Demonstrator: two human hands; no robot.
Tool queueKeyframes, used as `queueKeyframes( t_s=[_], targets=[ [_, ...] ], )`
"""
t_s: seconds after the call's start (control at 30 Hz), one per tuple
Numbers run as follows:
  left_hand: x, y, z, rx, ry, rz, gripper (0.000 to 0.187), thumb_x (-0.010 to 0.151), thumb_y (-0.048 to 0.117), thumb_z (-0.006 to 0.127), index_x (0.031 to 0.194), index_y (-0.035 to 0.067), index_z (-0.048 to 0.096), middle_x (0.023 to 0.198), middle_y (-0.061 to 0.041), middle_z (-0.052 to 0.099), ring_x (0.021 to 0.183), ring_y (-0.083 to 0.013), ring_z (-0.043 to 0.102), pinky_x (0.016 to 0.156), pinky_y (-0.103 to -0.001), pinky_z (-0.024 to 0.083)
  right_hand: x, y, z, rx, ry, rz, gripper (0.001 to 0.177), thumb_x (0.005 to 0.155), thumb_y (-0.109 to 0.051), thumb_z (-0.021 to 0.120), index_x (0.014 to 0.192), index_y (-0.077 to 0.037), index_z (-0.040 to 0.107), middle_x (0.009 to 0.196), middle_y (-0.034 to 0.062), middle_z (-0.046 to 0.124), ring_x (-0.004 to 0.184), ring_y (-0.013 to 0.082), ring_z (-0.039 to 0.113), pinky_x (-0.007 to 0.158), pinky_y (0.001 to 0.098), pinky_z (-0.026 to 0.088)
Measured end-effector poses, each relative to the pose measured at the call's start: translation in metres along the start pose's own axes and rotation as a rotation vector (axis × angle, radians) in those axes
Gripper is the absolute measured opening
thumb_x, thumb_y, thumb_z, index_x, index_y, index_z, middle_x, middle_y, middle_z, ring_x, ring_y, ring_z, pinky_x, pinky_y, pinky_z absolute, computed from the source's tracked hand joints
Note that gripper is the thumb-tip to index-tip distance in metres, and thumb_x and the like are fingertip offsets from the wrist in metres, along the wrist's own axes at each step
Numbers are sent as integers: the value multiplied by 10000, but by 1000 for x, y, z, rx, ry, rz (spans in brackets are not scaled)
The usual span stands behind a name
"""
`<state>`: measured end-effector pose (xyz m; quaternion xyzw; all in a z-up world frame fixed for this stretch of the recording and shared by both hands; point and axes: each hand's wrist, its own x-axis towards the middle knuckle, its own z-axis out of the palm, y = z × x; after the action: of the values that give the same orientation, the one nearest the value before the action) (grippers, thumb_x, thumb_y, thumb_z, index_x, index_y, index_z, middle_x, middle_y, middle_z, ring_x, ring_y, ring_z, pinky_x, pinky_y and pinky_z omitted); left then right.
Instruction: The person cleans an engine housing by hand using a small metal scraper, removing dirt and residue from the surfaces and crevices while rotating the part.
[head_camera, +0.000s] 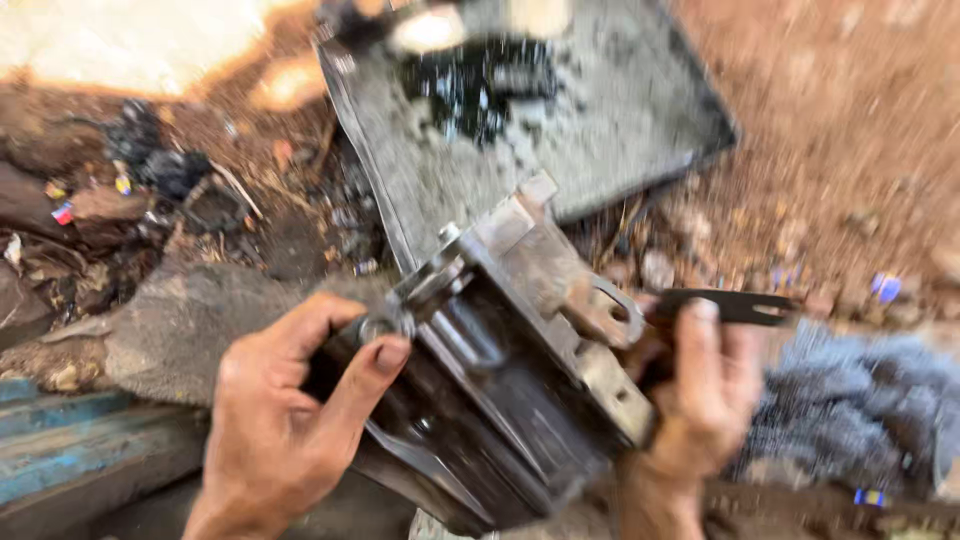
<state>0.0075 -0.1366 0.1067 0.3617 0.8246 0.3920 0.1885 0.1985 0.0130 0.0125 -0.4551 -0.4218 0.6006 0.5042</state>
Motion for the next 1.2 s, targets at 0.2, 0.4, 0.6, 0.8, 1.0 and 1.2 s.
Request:
queueKeyframes(
  t_s=[0.2, 0.4, 0.6, 0.8, 1.0, 1.2],
  targets=[
    [-12, -27, 8, -638, 98, 82, 195, 1014, 224, 674, 979, 32, 669, 761, 84, 508, 680, -21, 410, 580, -203, 320, 7, -89, 41, -202, -157, -259, 145, 1103, -161, 509, 1068, -41, 581, 797, 127, 609, 502, 79, 433, 481, 197, 314],
    [-53, -48, 0, -641, 281, 157, 284, 1080, 288, 565, 935, 51, 624, 773, 81, 468, 703, -31, 389, 618, -216, 309, 4, -98, 63, -116, -525, -324, 132, 1125, -101, 503, 1179, 8, 554, 974, 183, 701, 648, 112, 581, 637, 225, 475],
    [-90, -40, -68, -255, 156, 273, 337, 1039, 256, 364, 1016, 34, 615, 1015, -72, 605, 996, -193, 580, 909, -341, 455, 20, -97, 88, -63, -944, -285, 194, 1142, -100, 529, 1151, 85, 584, 940, 211, 709, 731, 164, 642, 706, 277, 551],
    [-23, 0, -104, 229, 229, 609, 639, 1066, 567, 523, 1494, 94, 554, 1562, -172, 491, 1501, -318, 454, 1293, -481, 328, 23, -108, 144, 8, -1262, -331, 186, 1102, -117, 530, 1199, 33, 583, 1038, 152, 702, 881, 184, 709, 827, 309, 605],
    [-28, 7, -134, 475, -30, 460, 1187, 868, 771, 640, 1654, 28, 151, 1690, -255, 220, 1560, -410, 271, 1261, -553, 219, -10, -110, 195, -21, -1371, -437, 165, 1163, -110, 532, 1260, 8, 594, 1111, 47, 665, 983, 97, 623, 921, 256, 525],
    [-30, -20, -160, 98, -201, 607, 1249, 869, 762, 649, 1657, 48, -6, 1741, -223, 84, 1643, -432, 141, 1306, -539, 199, -60, -80, 239, 168, -1216, -574, 154, 1273, -133, 498, 1213, -15, 575, 934, -41, 518, 800, 60, 440, 735, 230, 402]
  ],
)
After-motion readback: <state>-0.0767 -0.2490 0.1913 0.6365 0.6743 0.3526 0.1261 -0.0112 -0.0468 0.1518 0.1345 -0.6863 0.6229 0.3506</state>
